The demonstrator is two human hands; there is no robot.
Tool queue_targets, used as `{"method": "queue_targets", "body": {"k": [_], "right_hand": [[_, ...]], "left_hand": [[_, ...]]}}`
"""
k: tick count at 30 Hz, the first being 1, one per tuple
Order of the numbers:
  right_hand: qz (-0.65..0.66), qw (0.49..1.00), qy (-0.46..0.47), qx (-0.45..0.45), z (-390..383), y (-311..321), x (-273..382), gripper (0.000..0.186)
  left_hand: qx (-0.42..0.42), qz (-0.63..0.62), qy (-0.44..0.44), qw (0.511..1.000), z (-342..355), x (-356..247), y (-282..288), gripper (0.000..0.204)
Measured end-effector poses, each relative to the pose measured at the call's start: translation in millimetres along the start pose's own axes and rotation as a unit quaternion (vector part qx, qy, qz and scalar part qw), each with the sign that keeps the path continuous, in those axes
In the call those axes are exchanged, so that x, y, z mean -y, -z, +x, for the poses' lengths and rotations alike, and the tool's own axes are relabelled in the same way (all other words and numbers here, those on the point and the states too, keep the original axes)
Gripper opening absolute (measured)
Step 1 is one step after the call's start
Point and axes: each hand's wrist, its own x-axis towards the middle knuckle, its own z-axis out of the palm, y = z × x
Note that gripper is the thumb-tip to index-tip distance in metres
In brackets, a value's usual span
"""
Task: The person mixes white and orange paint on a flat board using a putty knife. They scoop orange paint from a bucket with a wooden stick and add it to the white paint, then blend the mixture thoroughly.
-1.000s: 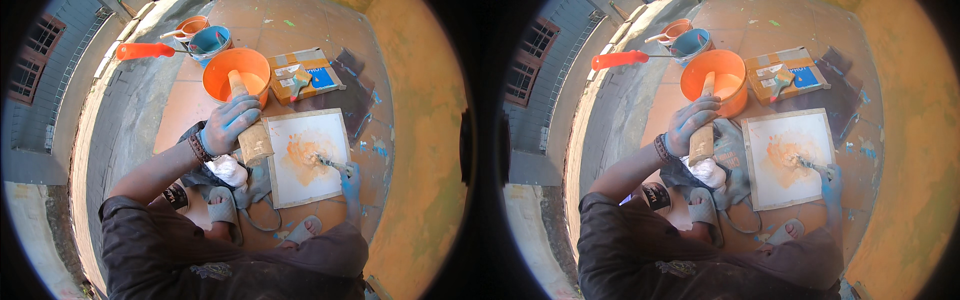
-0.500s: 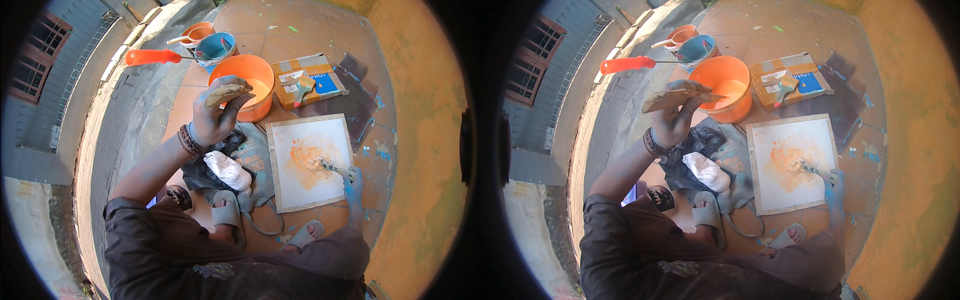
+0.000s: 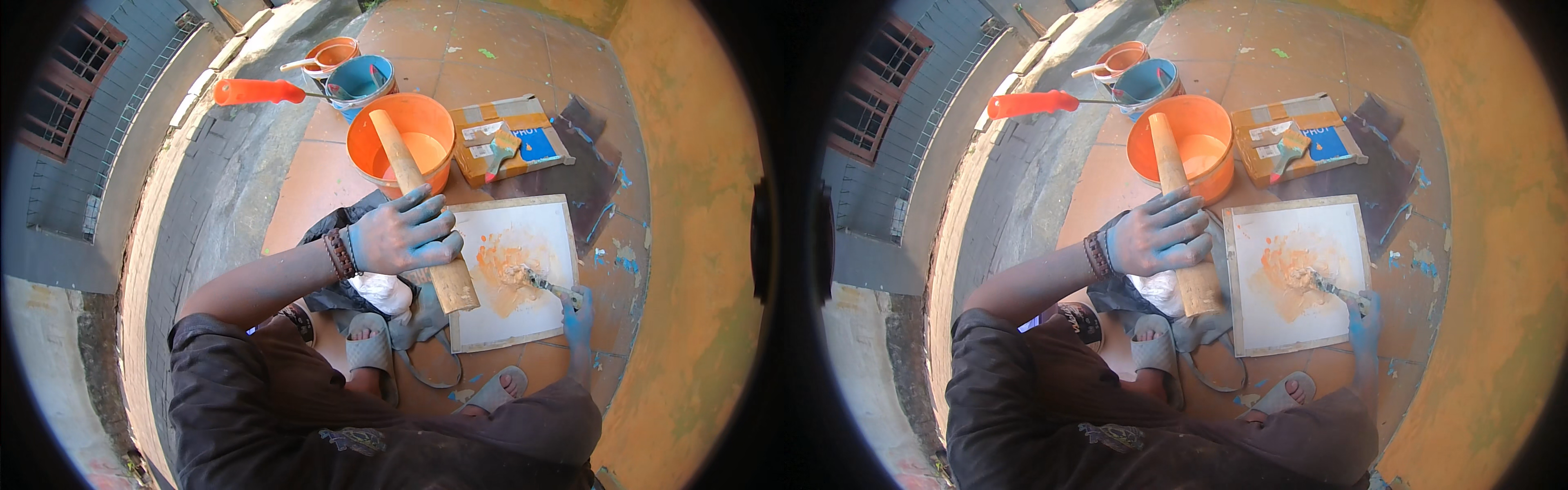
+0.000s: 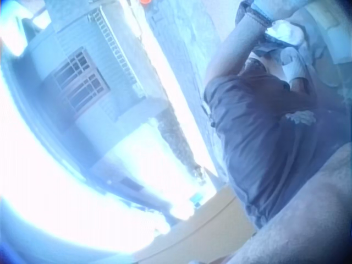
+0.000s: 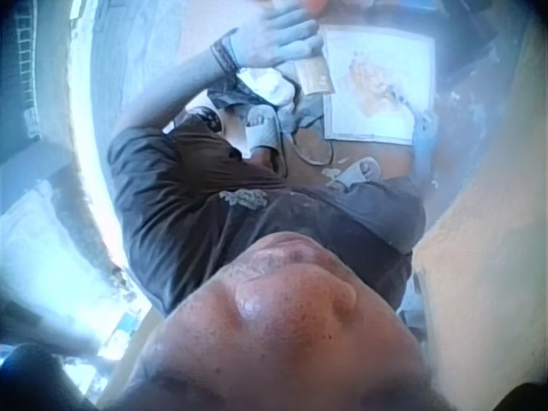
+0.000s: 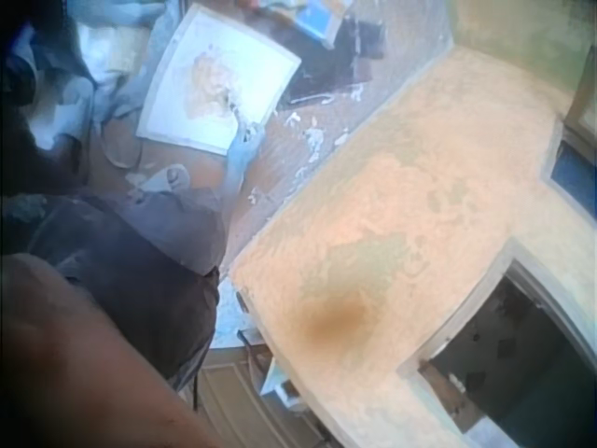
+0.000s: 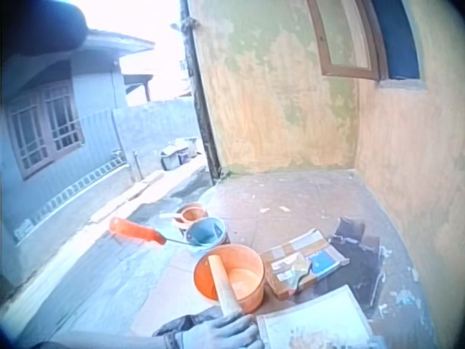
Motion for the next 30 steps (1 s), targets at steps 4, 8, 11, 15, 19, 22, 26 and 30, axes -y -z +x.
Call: {"method": "queue_targets", "body": {"k": [4, 8, 11, 15, 19, 22, 26, 30], "right_hand": [[0.014, 1.0, -0.01, -0.003, -2.9, 2.5, 7.0, 0.028], [-0.01, 0.998, 0.061, -0.032, 2.6, 0.0, -9.5, 0.027], [0.01, 1.0, -0.011, -0.001, -2.1, -3.7, 6.5, 0.028], [-0.012, 0.999, 0.032, -0.023, -2.5, -0.8, -20.2, 0.029], [0.001, 0.999, 0.026, -0.02, -3.2, -1.5, -20.7, 0.03], [-0.001, 1.0, 0.009, -0.026, -6.0, 1.4, -12.8, 0.03], [0.003, 0.999, -0.017, -0.031, -4.6, -4.9, -11.5, 0.027], [0.01, 0.999, -0.017, -0.035, -6.4, -1.2, -6.7, 0.028]], "left_hand": [[-0.017, 0.069, -0.003, 0.998, -8.0, 40.5, -19.9, 0.03], [-0.024, 0.074, 0.043, 0.996, -26.0, 109.0, -45.0, 0.029], [-0.02, 0.107, 0.074, 0.991, -50.3, 138.8, -50.0, 0.029], [-0.013, 0.155, 0.087, 0.984, -68.2, 155.2, -56.9, 0.029], [-0.011, 0.181, 0.104, 0.978, -81.6, 155.7, -57.0, 0.032], [-0.022, 0.18, 0.129, 0.975, -95.7, 161.2, -64.7, 0.034], [-0.024, 0.187, 0.157, 0.969, -110.4, 166.9, -62.7, 0.037], [-0.034, 0.181, 0.147, 0.972, -109.1, 169.3, -60.5, 0.038]]}}
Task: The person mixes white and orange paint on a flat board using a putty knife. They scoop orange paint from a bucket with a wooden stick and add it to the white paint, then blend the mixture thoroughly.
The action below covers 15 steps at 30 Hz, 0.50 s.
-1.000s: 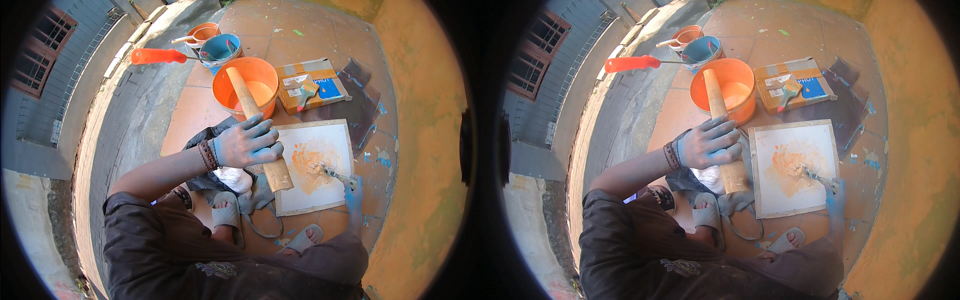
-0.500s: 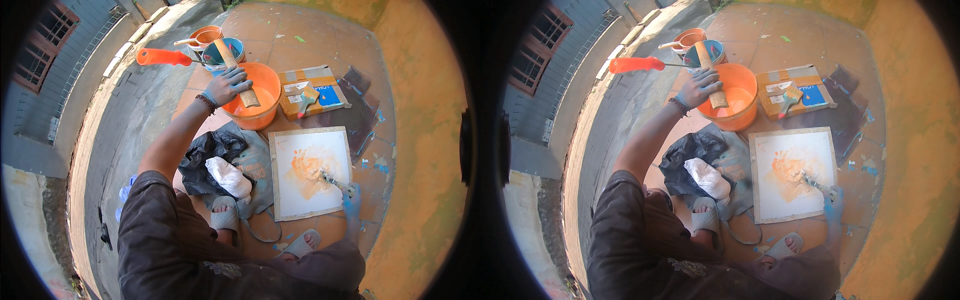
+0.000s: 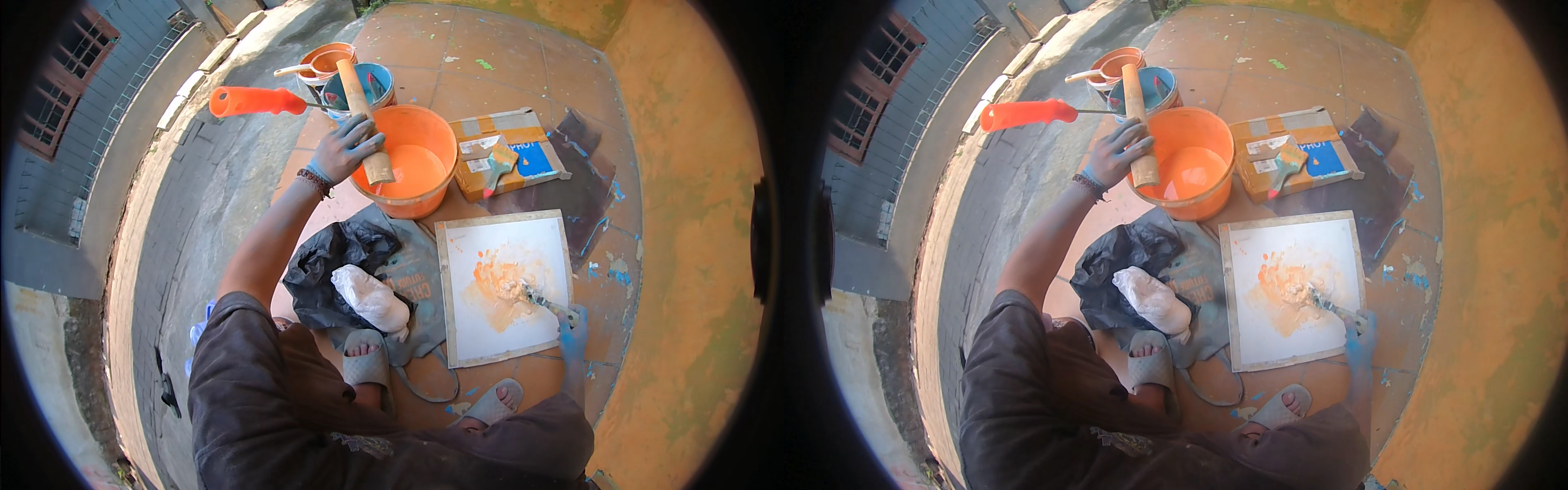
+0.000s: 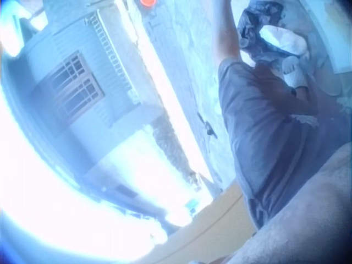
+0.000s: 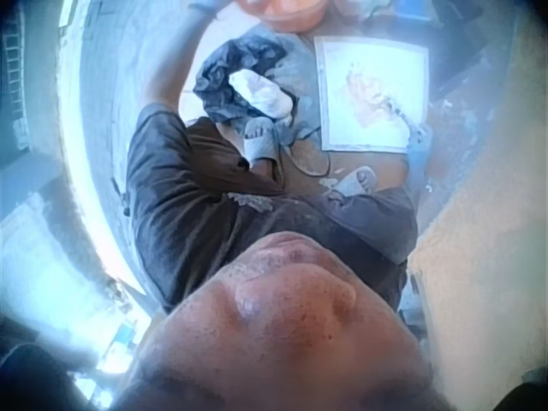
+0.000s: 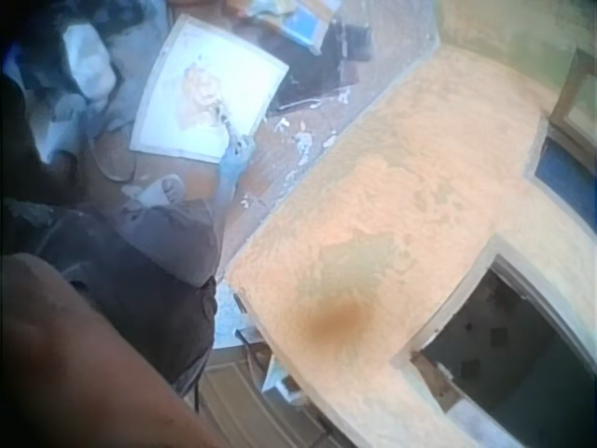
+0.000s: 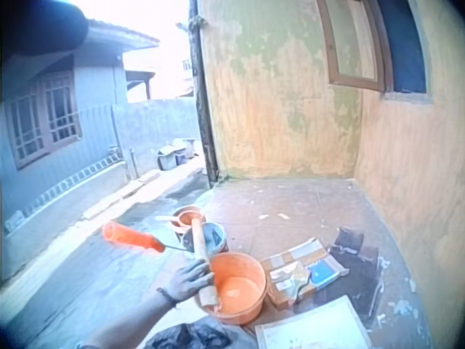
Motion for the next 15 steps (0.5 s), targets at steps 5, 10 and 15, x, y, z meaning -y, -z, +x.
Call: {"method": "queue_targets", "body": {"k": [5, 10, 15], "right_hand": [[-0.013, 1.0, 0.014, -0.007, 3.3, -2.4, -9.9, 0.028], [-0.014, 1.0, 0.014, -0.008, -0.9, -2.6, 0.9, 0.027], [-0.025, 0.999, 0.023, -0.014, -1.3, -4.1, -9.5, 0.028]], "left_hand": [[-0.013, -0.029, 0.034, 0.999, 1.4, 3.9, -2.9, 0.042], [-0.019, -0.059, 0.038, 0.997, -0.9, 9.5, -10.2, 0.043], [-0.033, -0.058, 0.009, 0.998, -7.2, 18.3, -10.7, 0.045]]}}
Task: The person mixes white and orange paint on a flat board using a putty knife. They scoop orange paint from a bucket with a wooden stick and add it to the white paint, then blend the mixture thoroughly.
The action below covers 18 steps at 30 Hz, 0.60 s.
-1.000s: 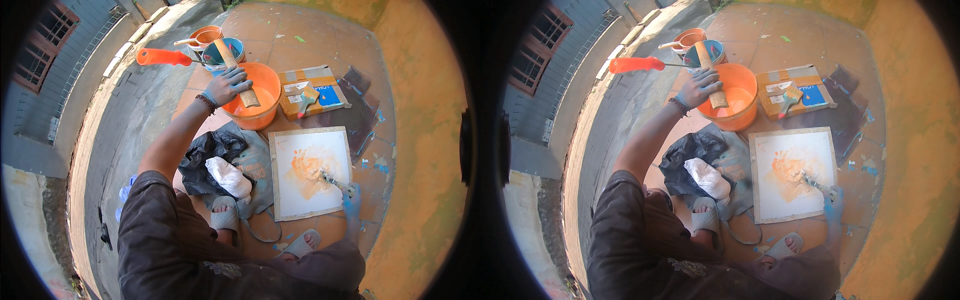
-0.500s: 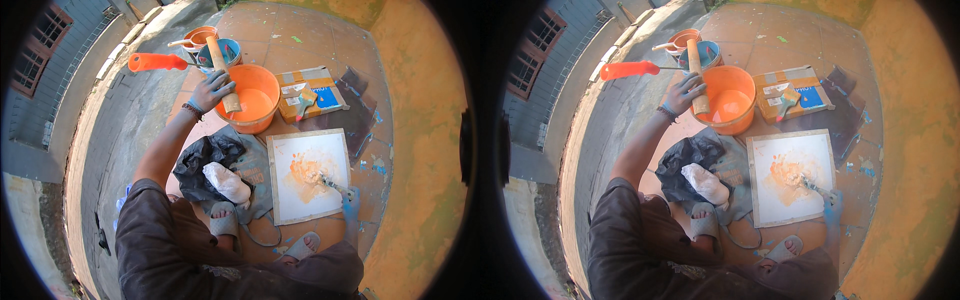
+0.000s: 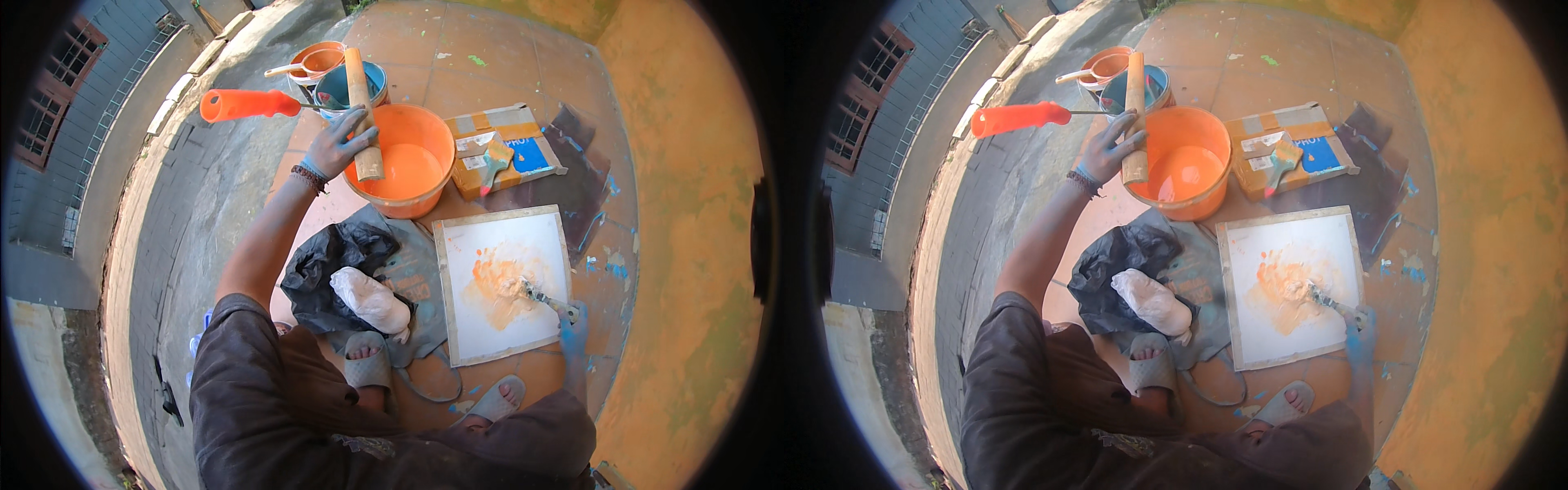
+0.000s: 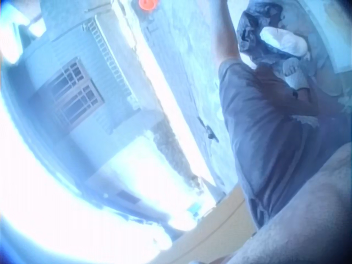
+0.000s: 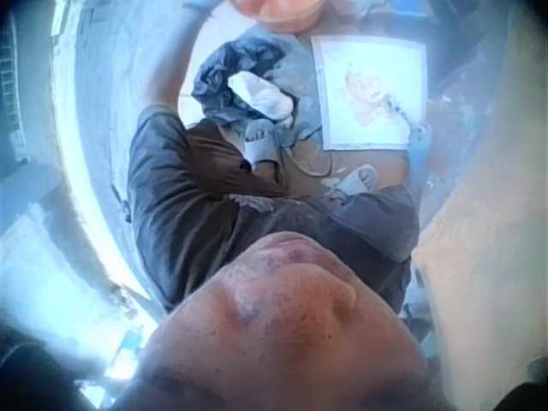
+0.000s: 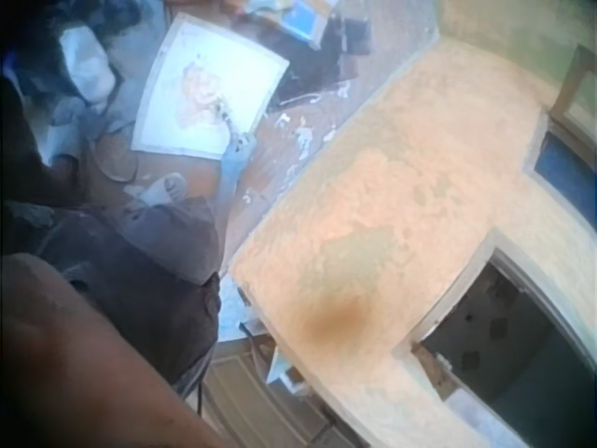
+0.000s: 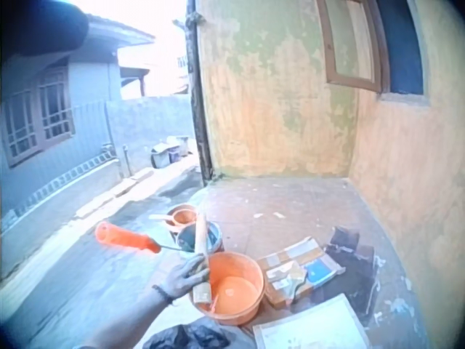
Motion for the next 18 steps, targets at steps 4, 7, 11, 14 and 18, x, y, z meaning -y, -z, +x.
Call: {"method": "queue_targets", "body": {"k": [4, 7, 11, 14, 18], "right_hand": [[-0.002, 0.999, -0.03, 0.016, -2.5, -2.0, 21.3, 0.03], [0.007, 1.0, -0.013, 0.02, -1.8, 4.6, 8.5, 0.03], [-0.059, 0.998, 0.029, 0.004, -5.4, -1.7, 65.6, 0.032], [-0.091, 0.992, 0.082, 0.025, -8.2, -9.5, 86.7, 0.033], [-0.175, 0.969, 0.168, 0.052, -3.1, -23.3, 92.4, 0.031]], "left_hand": [[0.037, -0.009, 0.046, 0.998, -8.2, 5.4, -0.6, 0.05], [0.083, -0.021, 0.041, 0.995, -13.3, 12.2, -5.4, 0.047], [0.174, -0.071, 0.108, 0.976, -47.7, 27.1, 4.1, 0.045], [0.187, -0.061, 0.154, 0.968, -48.1, 28.4, 3.6, 0.04], [0.186, -0.056, 0.124, 0.973, -63.3, 36.9, 1.8, 0.038]]}}
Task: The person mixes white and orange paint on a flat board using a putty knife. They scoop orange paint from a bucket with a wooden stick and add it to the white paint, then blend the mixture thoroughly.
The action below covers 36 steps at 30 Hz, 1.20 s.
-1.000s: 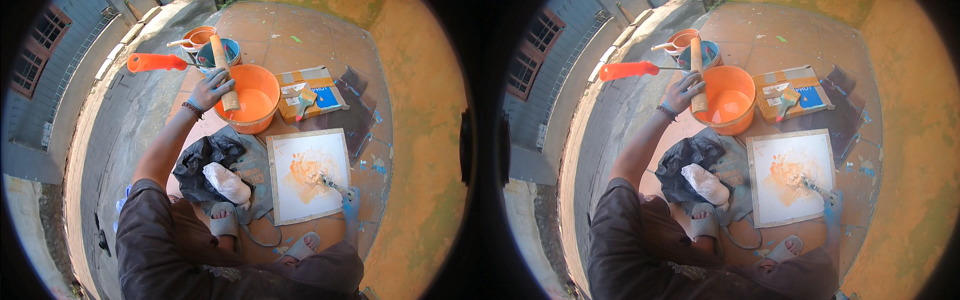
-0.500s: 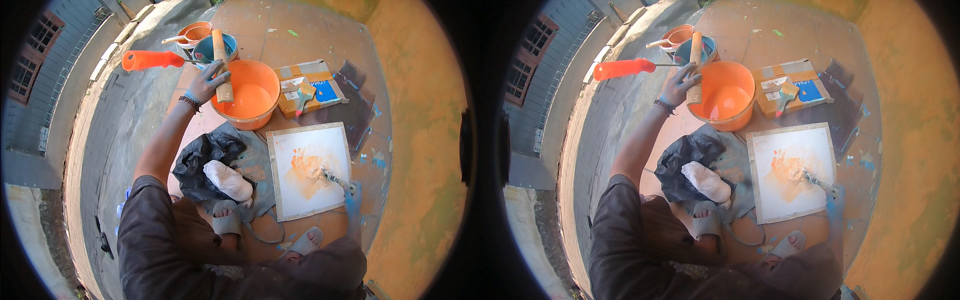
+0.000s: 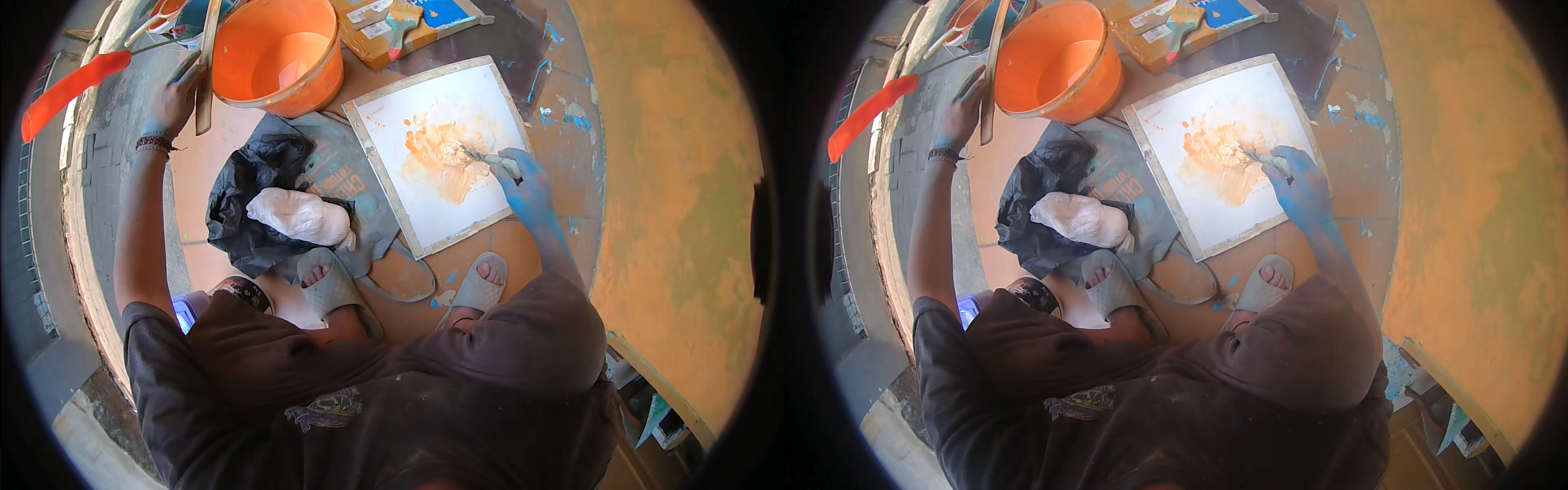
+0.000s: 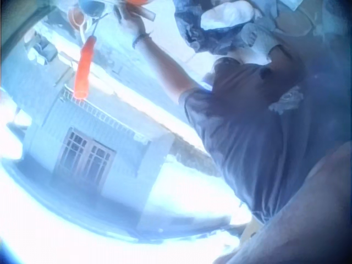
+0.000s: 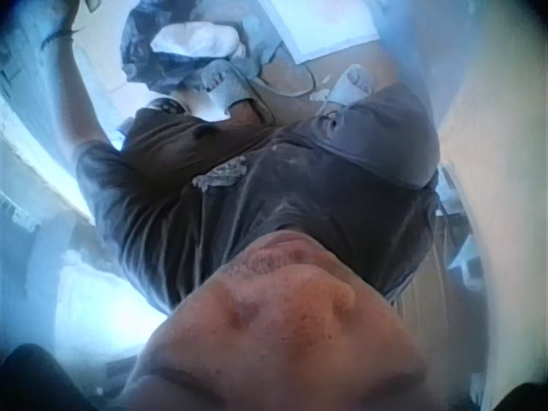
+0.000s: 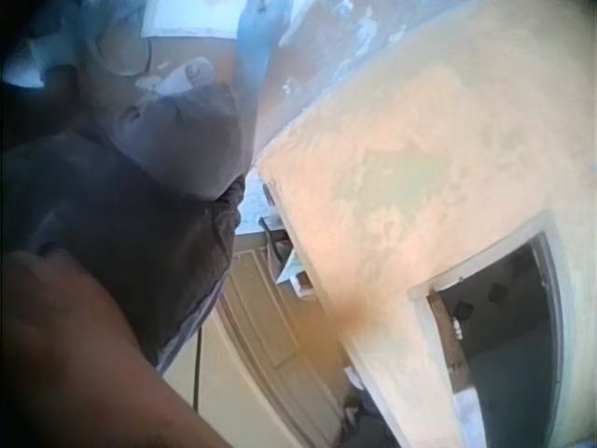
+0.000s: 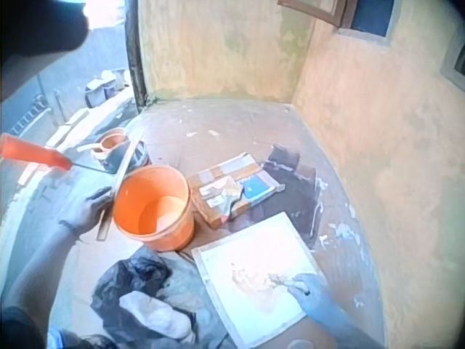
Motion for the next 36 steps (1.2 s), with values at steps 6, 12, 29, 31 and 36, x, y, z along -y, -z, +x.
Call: {"method": "queue_targets", "body": {"k": [6, 12, 29, 31, 36], "right_hand": [[0.009, 1.0, -0.003, 0.007, -0.4, -3.4, -0.3, 0.031], [0.011, 0.999, -0.026, 0.033, 0.8, 1.9, 3.9, 0.031], [0.048, 0.997, -0.052, 0.033, 2.2, 8.3, -0.6, 0.031], [0.052, 0.997, -0.049, 0.025, 1.0, 7.1, -2.6, 0.031], [0.036, 0.992, -0.101, 0.071, 4.0, 17.4, -2.5, 0.032]], "left_hand": [[-0.014, -0.018, 0.045, 0.999, 2.4, -25.0, 3.7, 0.028], [0.004, 0.011, 0.23, 0.973, 8.3, -58.2, 18.3, 0.049], [0.002, -0.14, 0.368, 0.919, 11.5, -3.4, -14.4, 0.041], [-0.011, -0.11, 0.375, 0.92, 13.3, 8.7, -18.3, 0.042], [0.019, -0.122, 0.415, 0.901, 15.0, 5.3, -34.8, 0.047]]}}
